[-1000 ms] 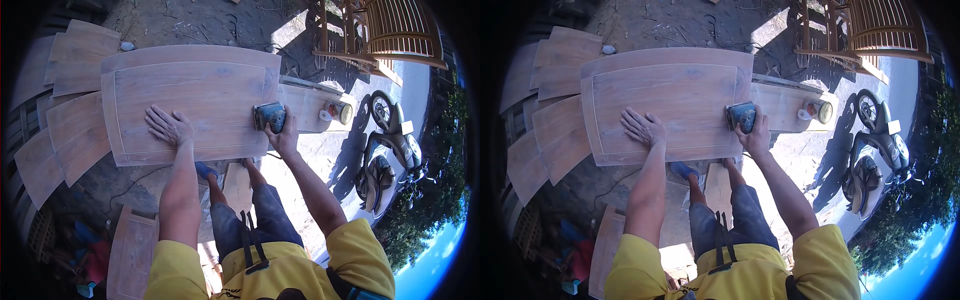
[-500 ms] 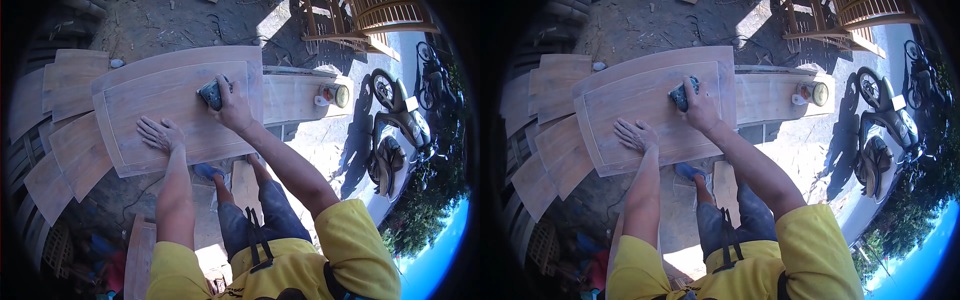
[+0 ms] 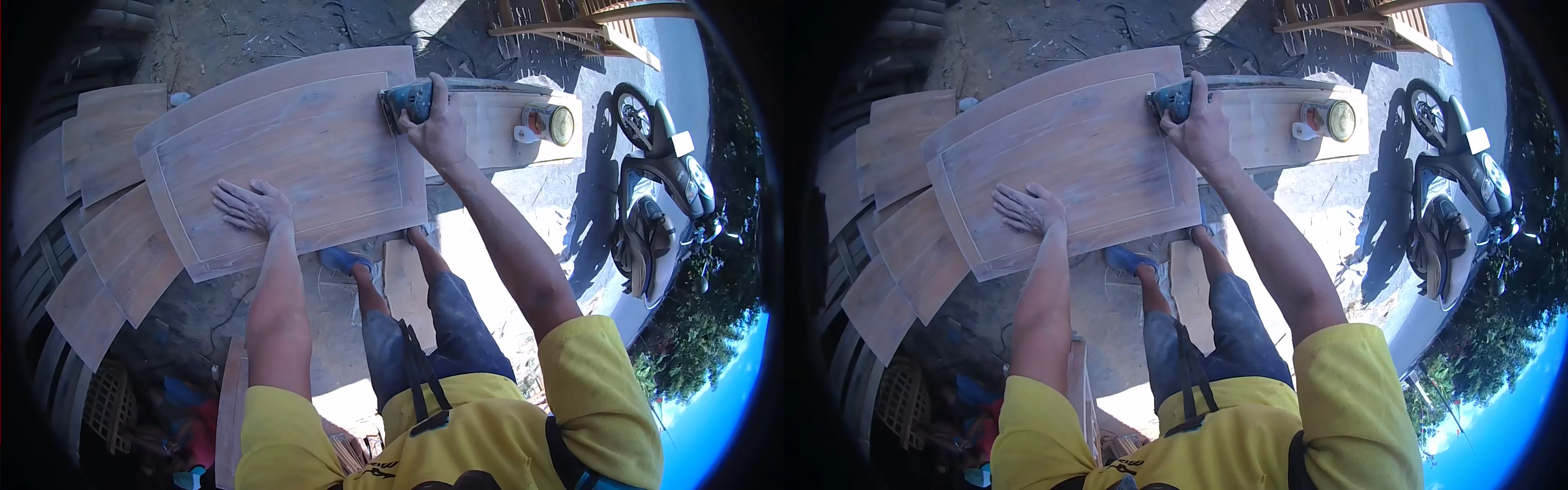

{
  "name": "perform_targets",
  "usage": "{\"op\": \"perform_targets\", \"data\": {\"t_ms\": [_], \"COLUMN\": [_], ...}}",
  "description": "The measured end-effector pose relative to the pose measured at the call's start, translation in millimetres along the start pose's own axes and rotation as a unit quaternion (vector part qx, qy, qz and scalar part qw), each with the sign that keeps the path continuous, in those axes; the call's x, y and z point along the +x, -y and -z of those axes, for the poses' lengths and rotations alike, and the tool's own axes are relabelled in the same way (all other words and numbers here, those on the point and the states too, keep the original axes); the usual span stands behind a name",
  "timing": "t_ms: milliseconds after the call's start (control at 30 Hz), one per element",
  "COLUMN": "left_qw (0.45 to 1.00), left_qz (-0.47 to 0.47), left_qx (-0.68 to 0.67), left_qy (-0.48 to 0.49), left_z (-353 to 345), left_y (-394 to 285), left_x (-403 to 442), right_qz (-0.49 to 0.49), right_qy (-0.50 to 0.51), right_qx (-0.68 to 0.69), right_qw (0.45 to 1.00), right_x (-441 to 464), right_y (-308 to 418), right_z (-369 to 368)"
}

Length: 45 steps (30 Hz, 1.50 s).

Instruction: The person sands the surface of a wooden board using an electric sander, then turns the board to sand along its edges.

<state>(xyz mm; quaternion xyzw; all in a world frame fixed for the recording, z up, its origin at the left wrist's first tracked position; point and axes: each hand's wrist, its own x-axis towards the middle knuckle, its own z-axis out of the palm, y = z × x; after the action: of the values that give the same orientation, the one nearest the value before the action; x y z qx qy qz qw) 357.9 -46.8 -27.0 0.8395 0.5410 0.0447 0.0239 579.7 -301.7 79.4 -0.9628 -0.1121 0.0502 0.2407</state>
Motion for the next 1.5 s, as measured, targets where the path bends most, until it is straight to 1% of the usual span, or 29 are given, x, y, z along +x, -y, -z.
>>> {"op": "perform_targets", "data": {"t_ms": [67,133,233,267,300,367,433,467,533,600,633,700,733,800,867,900,967,1000,1067,1100,1133,1200,1300,1333,1433,1467,1500], "left_qw": [1.000,1.000,1.000,1.000,1.000,1.000,1.000,1.000,1.000,1.000,1.000,1.000,0.999,0.999,0.999,1.000,1.000,0.999,1.000,1.000,1.000,1.000,1.000,1.000,1.000,1.000,1.000], "left_qz": [-0.001,-0.002,0.000,0.001,0.002,-0.001,0.000,0.001,0.002,0.006,0.003,0.005,0.007,0.004,0.002,0.001,-0.002,0.003,0.001,0.002,0.003,-0.003,-0.004,-0.009,0.010,0.012,0.014], "left_qx": [-0.009,-0.006,-0.007,-0.010,-0.008,-0.020,-0.015,-0.012,-0.016,-0.013,-0.019,-0.027,-0.030,-0.031,-0.026,-0.014,-0.014,-0.015,-0.009,0.003,0.008,-0.001,-0.001,-0.005,0.004,0.004,0.006], "left_qy": [0.013,0.013,0.013,0.015,0.013,0.000,0.009,0.017,0.017,0.015,0.015,0.015,0.014,0.018,0.019,0.022,0.024,0.029,0.025,0.024,0.027,0.020,0.017,0.015,0.028,0.027,0.026], "left_z": [0.9,-0.2,1.2,2.3,2.0,0.5,1.6,2.0,0.7,2.6,4.5,4.7,4.0,4.5,-1.2,-1.3,6.5,8.5,5.7,4.9,4.8,1.1,1.6,1.9,4.8,3.9,3.1], "left_y": [1.4,1.7,0.8,0.6,0.3,0.8,2.2,1.1,0.3,3.2,1.6,0.2,-0.4,0.9,3.1,3.9,1.8,-1.0,-4.5,-1.0,0.3,2.3,1.4,-0.8,-5.5,-5.7,-3.1], "left_x": [-1.0,-1.8,-1.8,-1.0,0.7,-1.8,-2.0,-0.9,-0.2,-0.5,-0.9,-0.2,-0.2,-0.4,1.5,0.0,-1.6,0.2,1.9,0.2,0.8,0.2,-0.2,0.8,0.4,0.3,-0.9], "right_qz": [-0.019,-0.034,-0.025,-0.039,-0.052,-0.050,-0.046,-0.044,-0.018,-0.020,-0.018,-0.055,-0.051,-0.077,0.000,-0.003,0.037,0.036,0.058,0.053,0.051,-0.084,-0.108,-0.111,-0.006,-0.007,-0.013], "right_qy": [0.034,0.054,0.047,0.059,0.071,0.073,0.060,0.060,0.014,-0.009,-0.004,-0.037,-0.040,0.017,0.054,0.051,0.184,0.178,0.094,0.036,0.041,0.022,0.013,0.007,0.104,0.103,0.075], "right_qx": [0.019,0.000,-0.018,-0.009,0.000,-0.006,-0.001,0.001,-0.024,-0.012,-0.008,-0.009,-0.010,0.027,0.051,0.051,0.058,0.061,0.070,0.067,0.069,0.011,-0.007,-0.007,0.004,0.005,0.005], "right_qw": [0.999,0.998,0.998,0.997,0.996,0.996,0.997,0.997,0.999,1.000,1.000,0.998,0.998,0.997,0.997,0.997,0.981,0.981,0.991,0.996,0.996,0.996,0.994,0.994,0.995,0.995,0.997], "right_x": [-45.8,-96.1,-180.3,-207.1,-216.1,-222.7,-209.0,-189.8,-144.6,-93.7,-73.6,-42.4,-38.6,-38.9,-55.2,-63.1,-73.0,-74.9,-80.9,-81.4,-76.3,-72.8,-83.0,-91.0,-123.0,-121.5,-119.1], "right_y": [-4.4,-9.7,-29.8,-35.5,-33.7,-38.7,-33.2,-30.5,-22.7,-10.6,-3.0,12.6,24.7,55.5,76.5,85.1,99.2,96.8,81.1,66.0,56.1,36.4,22.5,20.4,19.5,14.4,10.3], "right_z": [2.9,11.8,16.4,18.6,21.1,19.2,16.8,13.7,6.2,1.6,-4.2,-11.2,-12.3,-23.8,-35.3,-36.8,-37.5,-37.5,-42.4,-45.0,-37.5,-25.4,-16.3,-14.1,-0.5,-0.7,-2.3]}}
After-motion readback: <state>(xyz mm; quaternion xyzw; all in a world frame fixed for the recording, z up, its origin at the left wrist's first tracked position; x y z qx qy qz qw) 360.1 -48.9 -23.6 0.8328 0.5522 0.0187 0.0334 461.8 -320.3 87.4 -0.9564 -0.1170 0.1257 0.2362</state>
